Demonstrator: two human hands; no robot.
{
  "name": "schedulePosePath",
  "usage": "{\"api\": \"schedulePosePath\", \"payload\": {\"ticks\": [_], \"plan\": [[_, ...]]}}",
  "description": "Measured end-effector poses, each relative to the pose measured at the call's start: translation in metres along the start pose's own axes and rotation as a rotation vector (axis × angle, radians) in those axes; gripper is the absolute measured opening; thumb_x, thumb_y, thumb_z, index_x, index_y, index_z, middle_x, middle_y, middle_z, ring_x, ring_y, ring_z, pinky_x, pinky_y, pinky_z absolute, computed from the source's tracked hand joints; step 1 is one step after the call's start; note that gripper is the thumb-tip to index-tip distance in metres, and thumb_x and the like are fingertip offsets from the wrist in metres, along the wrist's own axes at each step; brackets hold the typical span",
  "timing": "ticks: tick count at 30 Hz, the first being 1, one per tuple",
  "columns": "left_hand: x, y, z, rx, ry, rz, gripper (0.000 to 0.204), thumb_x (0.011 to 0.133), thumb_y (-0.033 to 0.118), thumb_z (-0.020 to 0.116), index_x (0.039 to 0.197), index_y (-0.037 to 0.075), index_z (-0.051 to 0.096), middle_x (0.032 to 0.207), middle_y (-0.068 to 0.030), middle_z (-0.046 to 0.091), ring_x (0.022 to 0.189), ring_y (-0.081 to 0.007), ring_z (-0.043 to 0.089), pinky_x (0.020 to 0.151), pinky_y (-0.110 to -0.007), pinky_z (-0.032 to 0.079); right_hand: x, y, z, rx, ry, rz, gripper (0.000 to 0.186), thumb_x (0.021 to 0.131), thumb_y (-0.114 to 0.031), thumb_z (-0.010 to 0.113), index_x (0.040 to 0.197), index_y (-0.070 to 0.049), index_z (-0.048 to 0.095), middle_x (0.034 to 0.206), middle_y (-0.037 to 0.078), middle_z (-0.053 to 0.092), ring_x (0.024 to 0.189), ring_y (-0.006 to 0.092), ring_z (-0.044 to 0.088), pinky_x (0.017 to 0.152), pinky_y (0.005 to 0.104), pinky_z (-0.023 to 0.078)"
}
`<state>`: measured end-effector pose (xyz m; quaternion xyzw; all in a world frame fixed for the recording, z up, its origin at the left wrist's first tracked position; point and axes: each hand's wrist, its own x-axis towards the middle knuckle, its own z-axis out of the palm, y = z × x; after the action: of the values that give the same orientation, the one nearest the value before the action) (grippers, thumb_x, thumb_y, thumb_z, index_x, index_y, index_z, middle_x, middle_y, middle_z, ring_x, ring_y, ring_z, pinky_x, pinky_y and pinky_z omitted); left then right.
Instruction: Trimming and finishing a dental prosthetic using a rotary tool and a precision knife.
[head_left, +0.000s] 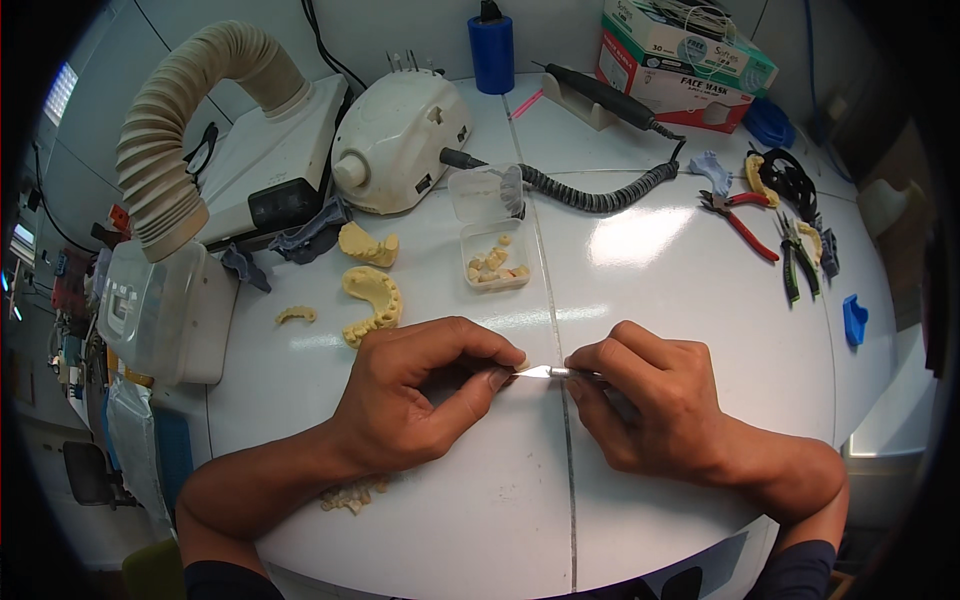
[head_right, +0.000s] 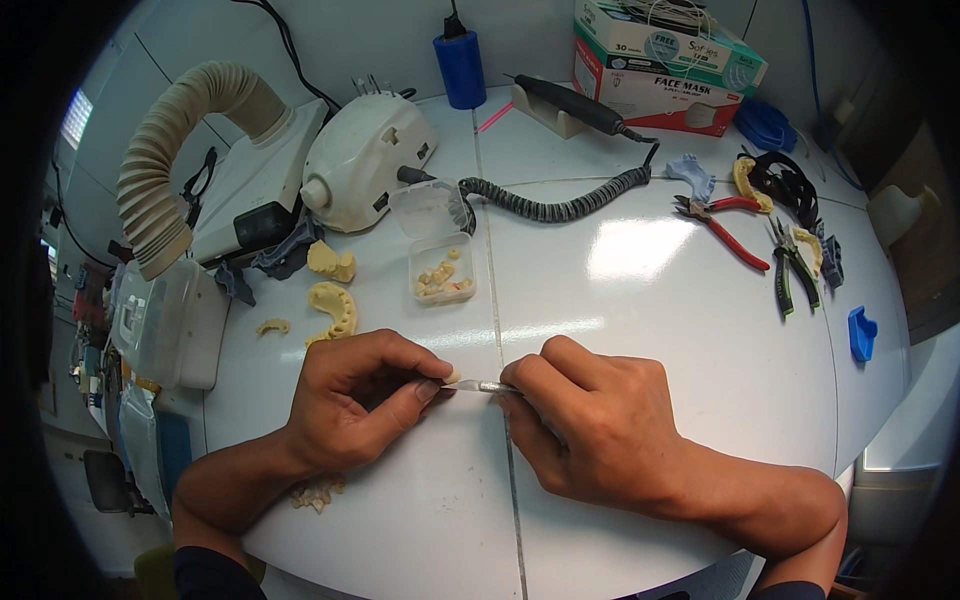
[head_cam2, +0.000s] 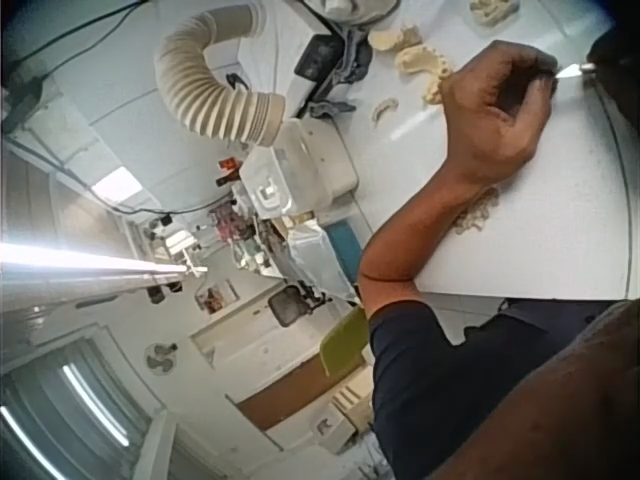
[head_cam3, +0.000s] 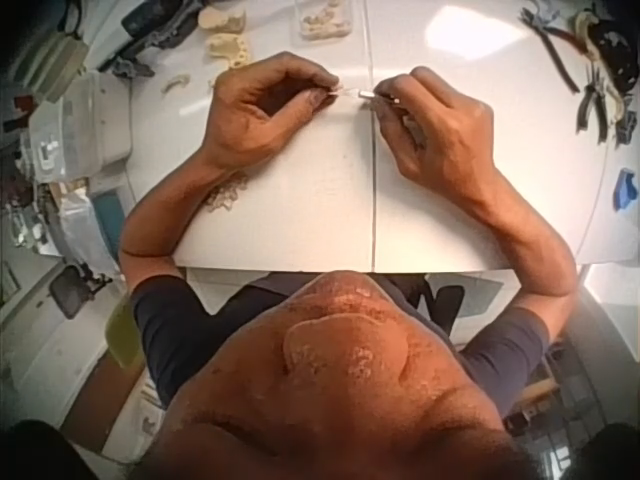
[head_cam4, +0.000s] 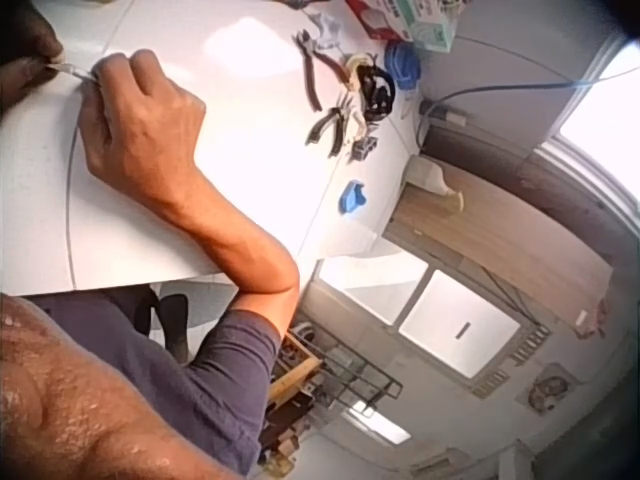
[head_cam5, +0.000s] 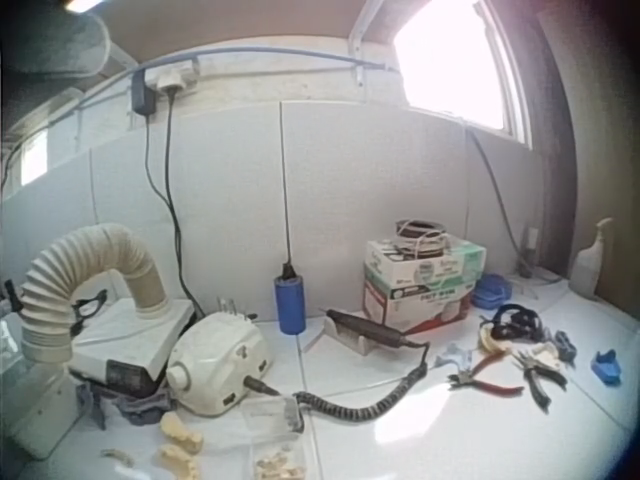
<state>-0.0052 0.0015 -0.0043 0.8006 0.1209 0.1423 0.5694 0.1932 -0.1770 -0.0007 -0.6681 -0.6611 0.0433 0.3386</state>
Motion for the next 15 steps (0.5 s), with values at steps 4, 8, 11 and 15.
{"api": "schedulePosePath", "payload": {"ticks": [4, 8, 11, 15], "plan": [[0.0001, 0.0006, 0.0019, -0.006, 0.027, 0.005, 0.02, 0.095, -0.006, 0.076, 0.114, -0.005, 0.073, 0.109, -0.0123, 0.076, 0.098, -0.0127, 0.074, 0.089, -0.027, 0.061, 0.0001, 0.0002, -0.0001, -0.002, -0.005, 0.005, 0.015, 0.084, -0.008, 0.082, 0.094, -0.006, 0.071, 0.077, 0.005, 0.061, 0.052, 0.0228, 0.062, 0.047, 0.0365, 0.047], [-0.0006, 0.0027, 0.0008, 0.0, 0.063, -0.058, 0.021, 0.094, -0.005, 0.08, 0.112, -0.002, 0.07, 0.106, -0.0094, 0.074, 0.097, -0.0113, 0.072, 0.088, -0.026, 0.06, 0.0007, -0.0004, -0.0021, -0.011, -0.01, 0.009, 0.014, 0.084, -0.007, 0.082, 0.094, -0.006, 0.072, 0.077, 0.005, 0.061, 0.053, 0.0226, 0.062, 0.047, 0.0366, 0.047], [-0.0009, 0.0002, 0.0016, -0.007, 0.07, -0.072, 0.021, 0.094, -0.005, 0.08, 0.111, 0.0, 0.068, 0.106, -0.0083, 0.072, 0.097, -0.0105, 0.071, 0.086, -0.025, 0.059, 0.0008, -0.0011, -0.0024, -0.001, -0.003, 0.015, 0.013, 0.084, -0.006, 0.081, 0.094, -0.006, 0.072, 0.077, 0.005, 0.061, 0.053, 0.0225, 0.062, 0.047, 0.0367, 0.047], [-0.0008, -0.0025, -0.0007, 0.004, 0.055, -0.04, 0.021, 0.095, -0.007, 0.079, 0.111, 0.0, 0.068, 0.111, -0.0101, 0.072, 0.101, -0.0116, 0.072, 0.089, -0.026, 0.06, 0.0012, -0.0007, -0.0023, 0.0, -0.002, 0.013, 0.013, 0.084, -0.005, 0.08, 0.094, -0.005, 0.072, 0.077, 0.005, 0.061, 0.053, 0.0225, 0.062, 0.047, 0.0366, 0.048]]}}
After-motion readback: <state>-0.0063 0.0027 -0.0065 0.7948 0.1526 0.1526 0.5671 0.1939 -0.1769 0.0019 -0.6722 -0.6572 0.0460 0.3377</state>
